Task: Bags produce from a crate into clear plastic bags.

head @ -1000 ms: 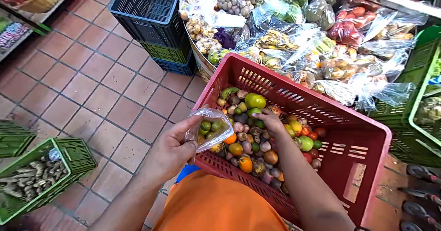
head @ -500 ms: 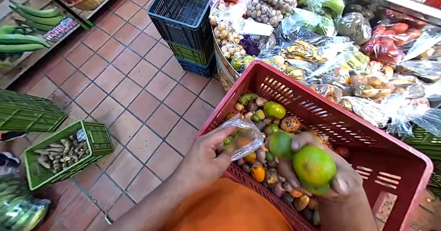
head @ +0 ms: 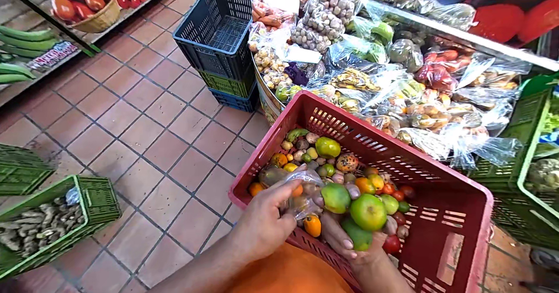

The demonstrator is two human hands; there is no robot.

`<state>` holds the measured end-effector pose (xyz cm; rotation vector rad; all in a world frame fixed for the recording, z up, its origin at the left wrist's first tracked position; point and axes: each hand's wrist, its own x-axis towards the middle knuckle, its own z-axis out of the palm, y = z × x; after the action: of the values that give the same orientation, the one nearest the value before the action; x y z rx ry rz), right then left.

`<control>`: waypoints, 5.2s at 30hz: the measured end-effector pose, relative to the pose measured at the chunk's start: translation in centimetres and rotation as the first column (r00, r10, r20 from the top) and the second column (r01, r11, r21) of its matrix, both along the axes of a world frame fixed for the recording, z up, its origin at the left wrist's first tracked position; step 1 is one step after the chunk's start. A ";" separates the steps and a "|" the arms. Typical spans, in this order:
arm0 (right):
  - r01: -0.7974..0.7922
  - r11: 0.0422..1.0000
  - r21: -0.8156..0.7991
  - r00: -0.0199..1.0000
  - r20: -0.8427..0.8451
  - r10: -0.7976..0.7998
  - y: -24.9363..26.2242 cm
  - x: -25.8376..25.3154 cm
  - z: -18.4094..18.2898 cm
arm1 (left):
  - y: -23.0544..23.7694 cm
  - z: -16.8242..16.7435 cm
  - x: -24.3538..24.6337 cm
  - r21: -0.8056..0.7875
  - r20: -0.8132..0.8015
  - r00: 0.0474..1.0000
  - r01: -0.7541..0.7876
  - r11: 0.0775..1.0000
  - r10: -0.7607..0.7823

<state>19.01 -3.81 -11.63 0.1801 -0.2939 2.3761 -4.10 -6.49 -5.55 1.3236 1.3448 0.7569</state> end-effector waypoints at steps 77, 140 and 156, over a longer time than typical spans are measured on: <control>-0.740 0.672 0.006 -0.541 0.588 -0.601 16.3 -7.4 -13.8 | -1.5 -0.6 -5.6 0.005 0.168 0.962 -0.218 0.976 0.214; 0.207 0.633 0.746 -0.164 0.664 -0.730 1.1 8.4 0.1 | 1.0 0.5 -4.1 -0.050 0.117 0.966 -0.226 0.973 0.230; -0.639 -0.203 0.742 0.158 -0.131 -0.979 9.7 -3.2 15.6 | 13.0 13.6 -3.4 -0.012 0.274 0.956 0.110 0.994 -0.103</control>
<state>15.80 5.85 4.02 -0.7669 -2.4621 0.2637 -7.48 6.50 8.04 1.2106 1.0519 0.8121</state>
